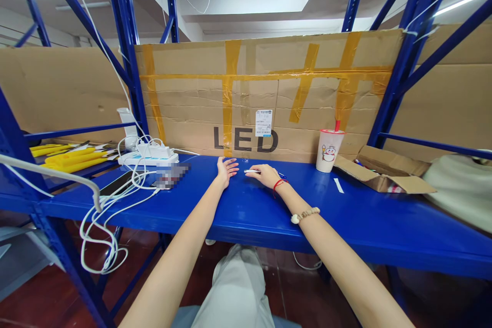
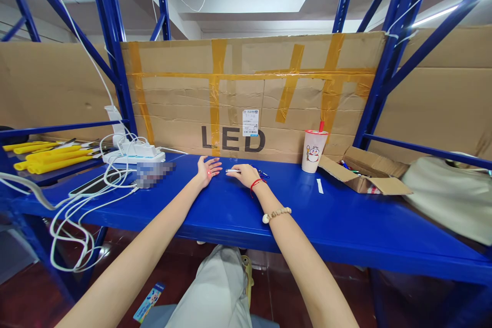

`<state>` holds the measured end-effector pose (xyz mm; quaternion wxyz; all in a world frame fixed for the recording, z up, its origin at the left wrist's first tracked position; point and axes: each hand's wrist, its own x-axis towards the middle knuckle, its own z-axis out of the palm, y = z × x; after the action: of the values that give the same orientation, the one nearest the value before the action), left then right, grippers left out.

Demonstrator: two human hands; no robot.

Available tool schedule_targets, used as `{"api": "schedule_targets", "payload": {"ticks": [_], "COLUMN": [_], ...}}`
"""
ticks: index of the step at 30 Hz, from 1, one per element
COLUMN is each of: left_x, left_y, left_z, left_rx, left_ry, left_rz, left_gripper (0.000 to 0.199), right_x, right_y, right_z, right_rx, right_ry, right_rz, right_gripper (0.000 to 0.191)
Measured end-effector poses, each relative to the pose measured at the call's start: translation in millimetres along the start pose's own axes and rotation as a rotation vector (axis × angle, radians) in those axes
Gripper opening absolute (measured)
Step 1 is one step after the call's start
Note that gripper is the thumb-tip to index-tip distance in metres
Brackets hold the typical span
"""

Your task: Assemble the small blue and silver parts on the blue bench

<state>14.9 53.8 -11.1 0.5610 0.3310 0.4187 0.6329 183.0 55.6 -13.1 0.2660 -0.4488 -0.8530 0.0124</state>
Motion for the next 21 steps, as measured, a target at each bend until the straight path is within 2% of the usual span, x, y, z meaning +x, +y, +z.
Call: {"api": "schedule_targets", "payload": {"ticks": [21], "left_x": [-0.3], "left_y": [-0.2], "left_z": [0.3], "left_rx": [0.004], "left_ry": [0.004], "left_rz": [0.004], "left_gripper": [0.046], "right_x": [-0.9], "right_y": [-3.1], "right_z": [-0.9], "right_rx": [-0.034], "right_ry": [-0.017], "right_rz": [0.034], "right_gripper": [0.032]}}
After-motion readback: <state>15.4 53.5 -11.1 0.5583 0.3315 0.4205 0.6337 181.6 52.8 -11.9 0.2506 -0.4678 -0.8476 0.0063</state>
